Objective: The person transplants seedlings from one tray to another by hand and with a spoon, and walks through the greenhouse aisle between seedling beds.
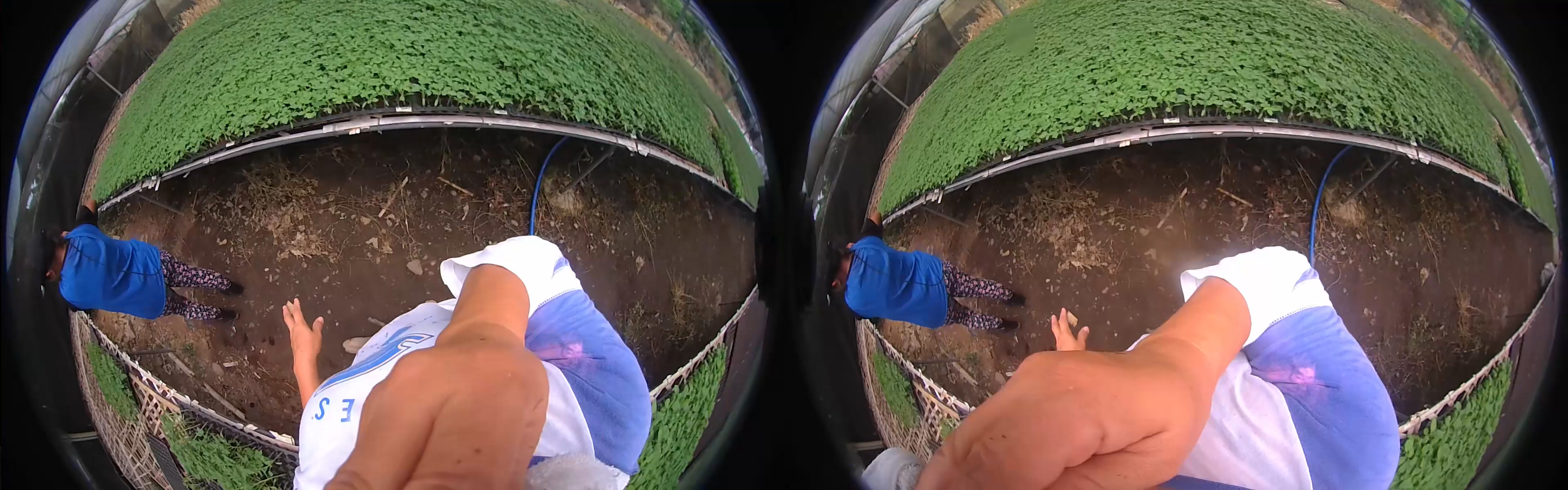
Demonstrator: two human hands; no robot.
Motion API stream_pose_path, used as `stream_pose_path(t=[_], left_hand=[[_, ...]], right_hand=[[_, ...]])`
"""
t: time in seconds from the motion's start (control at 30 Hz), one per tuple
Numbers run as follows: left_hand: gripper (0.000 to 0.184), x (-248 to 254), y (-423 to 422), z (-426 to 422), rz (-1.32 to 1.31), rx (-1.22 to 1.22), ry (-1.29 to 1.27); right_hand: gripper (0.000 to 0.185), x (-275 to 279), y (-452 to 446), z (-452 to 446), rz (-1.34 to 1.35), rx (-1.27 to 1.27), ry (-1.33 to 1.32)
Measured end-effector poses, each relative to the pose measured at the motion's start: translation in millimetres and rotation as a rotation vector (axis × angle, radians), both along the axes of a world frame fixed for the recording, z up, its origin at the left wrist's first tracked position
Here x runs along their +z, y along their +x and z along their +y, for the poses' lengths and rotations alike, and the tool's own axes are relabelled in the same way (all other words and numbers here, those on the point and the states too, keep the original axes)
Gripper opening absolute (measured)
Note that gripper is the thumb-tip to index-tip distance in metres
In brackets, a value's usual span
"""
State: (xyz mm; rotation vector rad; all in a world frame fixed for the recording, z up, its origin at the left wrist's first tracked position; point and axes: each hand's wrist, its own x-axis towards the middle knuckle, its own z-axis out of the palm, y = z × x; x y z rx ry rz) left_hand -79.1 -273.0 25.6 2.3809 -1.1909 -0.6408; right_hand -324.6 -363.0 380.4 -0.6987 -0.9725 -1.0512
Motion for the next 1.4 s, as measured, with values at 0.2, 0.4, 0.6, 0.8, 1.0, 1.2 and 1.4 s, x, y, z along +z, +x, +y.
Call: stream_pose_path(t=[0.2, 0.4, 0.6, 0.8, 1.0, 1.2, 1.4], left_hand=[[0.077, 1, -56, -31, -0.046, -0.084, 0.05], [0.073, 26, -74, -18, -0.086, -0.007, 0.194], [0.069, 42, -73, 3, -0.096, 0.099, 0.229], [0.07, 28, -72, 55, 0.006, 0.189, 0.32], [0.07, 2, -54, 102, 0.091, 0.304, 0.372], [0.068, 7, -21, 155, 0.144, 0.513, 0.314], [0.069, -21, 21, 211, 0.159, 0.633, 0.321]], right_hand=[[0.033, 14, -42, 2, -0.017, 0.019, -0.074], [0.03, 33, -135, -28, 0.503, 0.5, -0.276], [0.026, 90, -182, -39, 0.946, -1.713, -1.895], [0.024, 135, -136, -9, 0.637, -1.883, -2.207], [0.024, 147, -64, 24, 0.91, -1.091, -1.97], [0.02, 109, 44, 32, 0.395, -0.591, -1.863], [0.018, 46, 161, 41, 0.119, 0.81, -0.943]])
